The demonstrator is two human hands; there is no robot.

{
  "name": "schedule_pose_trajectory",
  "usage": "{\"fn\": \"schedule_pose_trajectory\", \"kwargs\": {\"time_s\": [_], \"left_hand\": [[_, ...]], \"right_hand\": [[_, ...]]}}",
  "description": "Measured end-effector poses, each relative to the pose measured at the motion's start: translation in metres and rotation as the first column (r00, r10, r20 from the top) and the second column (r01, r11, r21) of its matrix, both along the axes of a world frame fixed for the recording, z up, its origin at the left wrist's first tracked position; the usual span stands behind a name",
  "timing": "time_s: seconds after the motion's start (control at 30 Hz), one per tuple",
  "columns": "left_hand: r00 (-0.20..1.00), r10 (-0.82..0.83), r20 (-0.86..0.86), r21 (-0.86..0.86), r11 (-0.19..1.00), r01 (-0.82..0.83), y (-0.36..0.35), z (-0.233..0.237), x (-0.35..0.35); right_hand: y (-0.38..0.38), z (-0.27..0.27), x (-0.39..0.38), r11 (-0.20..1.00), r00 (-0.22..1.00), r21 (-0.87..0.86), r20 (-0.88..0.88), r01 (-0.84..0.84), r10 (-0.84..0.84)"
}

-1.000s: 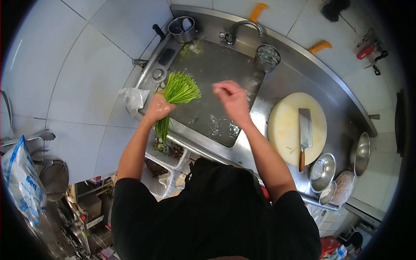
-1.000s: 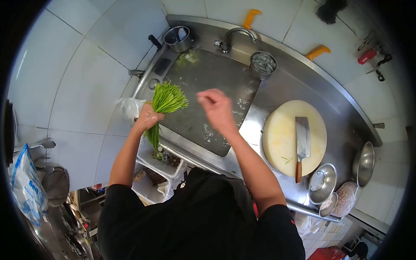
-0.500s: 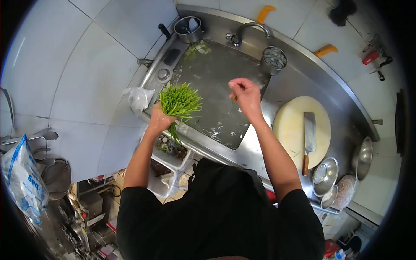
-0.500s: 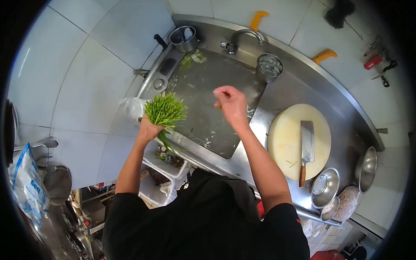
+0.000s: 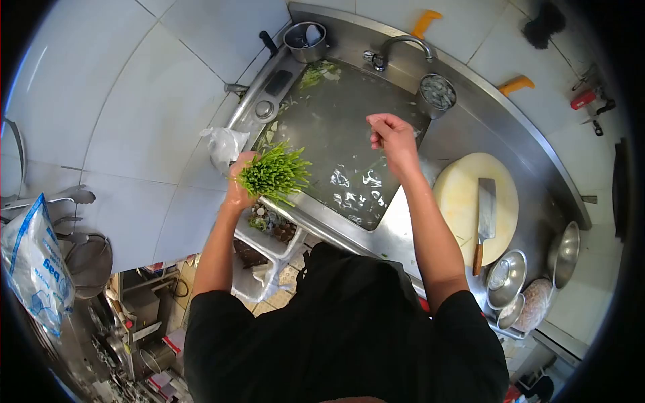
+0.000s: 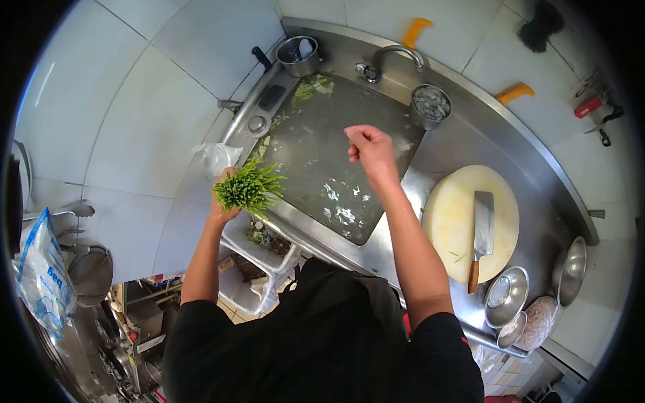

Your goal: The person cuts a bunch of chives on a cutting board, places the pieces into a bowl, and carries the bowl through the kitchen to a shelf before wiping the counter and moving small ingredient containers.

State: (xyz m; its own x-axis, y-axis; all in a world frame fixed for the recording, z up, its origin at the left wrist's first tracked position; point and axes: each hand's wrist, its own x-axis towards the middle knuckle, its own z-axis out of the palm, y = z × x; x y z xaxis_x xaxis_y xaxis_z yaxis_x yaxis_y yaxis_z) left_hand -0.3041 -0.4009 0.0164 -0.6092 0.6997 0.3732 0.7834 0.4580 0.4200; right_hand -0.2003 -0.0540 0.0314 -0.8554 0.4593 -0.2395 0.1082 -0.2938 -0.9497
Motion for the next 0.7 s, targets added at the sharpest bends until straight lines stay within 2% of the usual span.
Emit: {"fn": "schedule_pose_trajectory", "kwargs": {"time_s": [0.1,0.13,0.17,0.2,0.23,0.27,0.3,0.33,0.37,0.4,0.43,0.47,0.5,0.53,0.57,0.6,0.63,0.67,0.7], "left_hand": [[0.997,0.048,-0.053,0.117,0.992,-0.042,-0.018,-0.008,-0.005],[0.993,0.016,-0.115,0.118,0.993,-0.002,-0.025,0.012,-0.007],[0.98,0.2,-0.012,-0.055,0.978,-0.2,-0.052,0.01,-0.014],[0.92,0.228,-0.319,-0.189,0.936,-0.297,-0.093,0.0,-0.034],[0.855,0.4,-0.331,-0.433,0.74,-0.514,-0.13,0.004,-0.057],[0.816,0.556,-0.158,-0.37,0.733,-0.571,-0.146,0.032,-0.075],[0.811,0.574,-0.11,-0.155,0.797,-0.584,-0.162,0.052,-0.099],[0.824,0.562,-0.072,0.069,0.827,-0.558,-0.179,0.071,-0.122],[0.605,0.236,-0.76,-0.228,0.775,-0.589,-0.199,0.084,-0.153],[0.678,0.355,-0.644,-0.165,0.801,-0.576,-0.149,0.118,-0.136],[0.732,0.461,-0.502,-0.105,0.807,-0.581,-0.101,0.145,-0.103],[0.757,0.491,-0.431,-0.169,0.781,-0.602,-0.073,0.144,-0.09],[0.77,0.524,-0.364,-0.237,0.747,-0.621,-0.049,0.144,-0.079],[0.773,0.561,-0.297,-0.308,0.71,-0.633,-0.029,0.141,-0.073],[0.85,0.49,-0.192,-0.336,0.781,-0.526,-0.009,0.13,-0.069],[0.91,0.406,-0.087,-0.356,0.84,-0.409,0.01,0.111,-0.066],[0.949,0.314,0.017,-0.365,0.886,-0.287,0.031,0.091,-0.061],[0.973,0.225,0.058,-0.37,0.91,-0.188,0.056,0.07,-0.053],[0.986,0.138,0.096,-0.372,0.924,-0.093,0.082,0.055,-0.043]], "right_hand": [[-0.004,0.03,0.014,0.982,0.987,-0.116,-0.077,-0.147,0.139],[0.0,0.038,0.018,0.93,0.959,-0.262,-0.185,-0.26,0.216],[-0.002,0.044,0.02,0.887,0.932,-0.348,-0.302,-0.303,0.2],[-0.008,0.048,0.019,0.845,0.899,-0.419,-0.411,-0.333,0.15],[-0.022,0.048,0.013,0.881,0.944,-0.439,-0.33,-0.176,0.024],[-0.05,0.061,0.007,0.972,0.977,-0.205,-0.154,0.115,-0.148],[-0.084,0.031,-0.006,0.939,0.9,-0.269,-0.319,0.215,-0.297],[-0.121,0.01,-0.014,0.7,0.9,0.587,-0.387,0.408,-0.2],[-0.147,-0.003,-0.022,0.751,0.879,0.611,-0.183,-0.248,0.439],[-0.178,-0.035,-0.023,0.421,0.636,0.79,-0.051,-0.446,0.77],[-0.181,-0.03,-0.01,0.398,0.499,0.794,-0.139,-0.46,0.855],[-0.183,-0.022,0.004,0.368,0.338,0.792,-0.218,-0.487,0.916],[-0.167,0.007,0.034,0.432,0.381,0.778,-0.268,-0.455,0.885],[-0.143,0.006,0.048,0.509,0.546,0.752,-0.24,-0.419,0.803],[-0.11,0.006,0.062,0.578,0.692,0.729,-0.203,-0.366,0.693],[-0.069,-0.001,0.093,0.68,0.851,0.68,-0.157,-0.275,0.501],[-0.033,-0.011,0.126,0.668,0.969,0.707,0.114,-0.234,0.218],[0.011,-0.063,0.153,0.444,0.987,0.884,0.159,-0.145,0.004],[0.05,-0.1,0.204,0.482,0.952,0.863,0.006,0.149,-0.305]]}}
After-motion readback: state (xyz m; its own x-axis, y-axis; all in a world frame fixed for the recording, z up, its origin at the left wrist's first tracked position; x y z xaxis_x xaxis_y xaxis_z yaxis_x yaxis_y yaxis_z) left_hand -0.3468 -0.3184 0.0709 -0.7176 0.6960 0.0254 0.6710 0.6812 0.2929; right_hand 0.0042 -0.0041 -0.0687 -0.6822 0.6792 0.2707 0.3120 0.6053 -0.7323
